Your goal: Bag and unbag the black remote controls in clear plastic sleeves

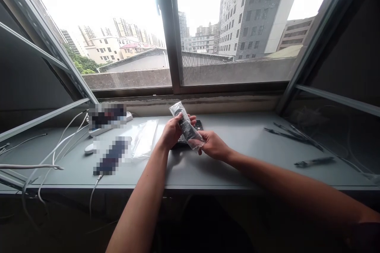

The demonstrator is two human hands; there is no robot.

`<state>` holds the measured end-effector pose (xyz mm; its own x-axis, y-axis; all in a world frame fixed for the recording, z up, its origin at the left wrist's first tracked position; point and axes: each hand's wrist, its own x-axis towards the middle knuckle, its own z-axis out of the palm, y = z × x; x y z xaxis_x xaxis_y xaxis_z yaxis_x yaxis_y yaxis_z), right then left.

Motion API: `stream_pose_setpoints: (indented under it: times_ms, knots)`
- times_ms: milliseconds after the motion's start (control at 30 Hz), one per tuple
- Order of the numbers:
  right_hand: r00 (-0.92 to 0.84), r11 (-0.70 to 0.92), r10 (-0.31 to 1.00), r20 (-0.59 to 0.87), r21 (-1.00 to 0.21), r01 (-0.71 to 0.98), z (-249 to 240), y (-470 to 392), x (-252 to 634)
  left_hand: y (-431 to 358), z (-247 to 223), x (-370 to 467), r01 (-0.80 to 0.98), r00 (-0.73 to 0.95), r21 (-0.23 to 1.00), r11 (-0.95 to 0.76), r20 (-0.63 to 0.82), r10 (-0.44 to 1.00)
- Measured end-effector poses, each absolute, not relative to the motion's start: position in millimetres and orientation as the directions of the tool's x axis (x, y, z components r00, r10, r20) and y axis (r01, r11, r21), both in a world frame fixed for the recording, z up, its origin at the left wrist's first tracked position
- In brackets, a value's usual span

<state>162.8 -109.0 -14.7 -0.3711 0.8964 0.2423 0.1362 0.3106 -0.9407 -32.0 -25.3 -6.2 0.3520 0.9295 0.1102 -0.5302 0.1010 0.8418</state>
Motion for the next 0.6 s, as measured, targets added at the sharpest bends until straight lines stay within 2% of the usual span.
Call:
stream_pose_setpoints:
  times_ms: [167,300,400,600]
  knots:
    - [-0.407,0.253,0.892,0.198,-0.964,0.085,-13.2,-108.8,162.3,-29.6,-2.7,-31.4,-0.493,0.380,0.864,0.099,0.111,0.918]
    - [-0.360,0.250,0.908,0.214,-0.967,0.054,-11.4,-107.7,163.8,-27.7,-1.1,-30.8,-0.548,0.309,0.834,0.066,0.129,0.942]
    - [-0.317,0.239,0.925,0.209,-0.969,0.059,-10.1,-107.5,164.9,-25.1,-2.3,-30.8,-0.558,0.268,0.828,0.049,0.125,0.955]
    - [-0.257,0.254,0.941,0.218,-0.960,0.115,-11.0,-108.6,163.9,-24.5,-5.3,-30.2,-0.493,0.313,0.869,0.054,0.119,0.942]
